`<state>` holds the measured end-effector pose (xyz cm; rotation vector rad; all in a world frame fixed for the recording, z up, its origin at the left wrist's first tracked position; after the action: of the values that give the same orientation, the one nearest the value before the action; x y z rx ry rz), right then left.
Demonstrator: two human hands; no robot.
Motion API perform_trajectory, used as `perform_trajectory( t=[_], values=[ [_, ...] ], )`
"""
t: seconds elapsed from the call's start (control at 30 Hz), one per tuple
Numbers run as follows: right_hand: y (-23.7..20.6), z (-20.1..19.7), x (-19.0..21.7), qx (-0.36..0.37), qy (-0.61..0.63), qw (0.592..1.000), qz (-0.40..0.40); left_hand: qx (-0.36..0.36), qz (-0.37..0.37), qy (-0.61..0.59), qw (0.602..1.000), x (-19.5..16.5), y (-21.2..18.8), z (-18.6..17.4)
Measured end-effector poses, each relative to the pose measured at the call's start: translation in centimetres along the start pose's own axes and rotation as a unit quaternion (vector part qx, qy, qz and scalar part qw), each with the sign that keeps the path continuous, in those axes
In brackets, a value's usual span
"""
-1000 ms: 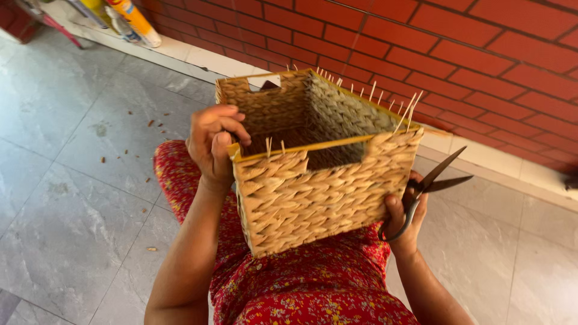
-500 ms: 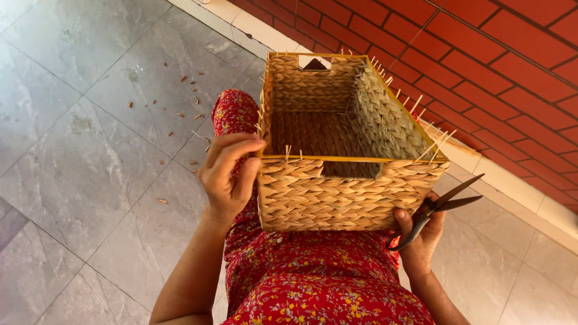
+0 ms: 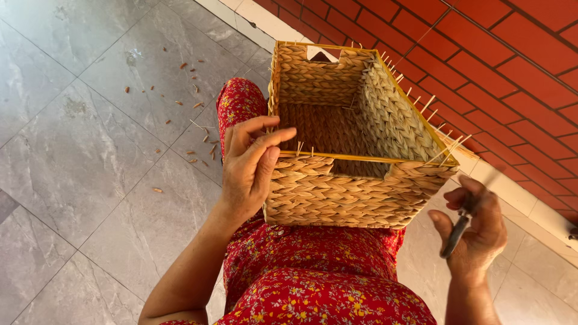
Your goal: The person sits on the floor with a woven water-hyacinth basket on their lap and uses scissors to trim the protruding straw ends around the rim. They rotate and reposition the basket repeatedly to reach and cut the loose ends on all sides.
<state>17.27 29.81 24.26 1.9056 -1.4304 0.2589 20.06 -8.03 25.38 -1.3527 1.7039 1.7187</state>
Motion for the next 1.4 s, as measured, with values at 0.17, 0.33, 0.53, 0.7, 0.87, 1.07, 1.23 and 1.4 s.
perform_trajectory(
  t=[0.17, 0.33, 0.53, 0.7, 0.87, 1.07, 1.23, 1.4],
  values=[
    [5.0, -2.4, 7.2, 0.142, -0.169, 0.964, -0.145, 0.006, 0.009, 0.032, 0.999, -1.8, 1.9, -1.1],
    [9.4, -2.1, 12.0, 0.208, -0.357, 0.881, -0.232, 0.054, 0.048, 0.039, 0.997, -3.1, 3.9, -1.6],
    [12.3, -0.7, 14.8, 0.276, -0.367, 0.854, -0.243, 0.097, 0.074, 0.025, 0.992, -2.8, 5.3, -1.8],
    [12.7, -0.8, 15.3, 0.310, -0.385, 0.841, -0.221, 0.126, 0.098, 0.023, 0.987, -2.4, 5.7, -2.3],
    [12.9, -0.6, 15.0, 0.329, -0.390, 0.830, -0.226, 0.152, 0.096, 0.021, 0.983, -2.3, 5.9, -2.4],
    [13.2, 0.2, 15.7, 0.350, -0.371, 0.830, -0.225, 0.159, 0.116, 0.016, 0.980, -2.6, 6.2, -2.0],
    [13.5, 0.7, 16.4, 0.353, -0.365, 0.828, -0.237, 0.170, 0.121, 0.024, 0.978, -2.4, 6.4, -2.1],
    [13.7, 0.7, 16.2, 0.367, -0.341, 0.839, -0.212, 0.176, 0.117, 0.023, 0.977, -2.2, 6.5, -2.3]
  ],
)
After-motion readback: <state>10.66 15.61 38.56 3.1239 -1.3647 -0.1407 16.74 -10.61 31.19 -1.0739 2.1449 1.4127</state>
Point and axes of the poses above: each hand's wrist, its own y-axis towards the middle knuckle, its own z-axis out of the palm, x = y × z, the point moved 1 cm from there along y, towards the middle knuckle, and after that the axes turned 15 degrees about -y, right-handed, at the moved point
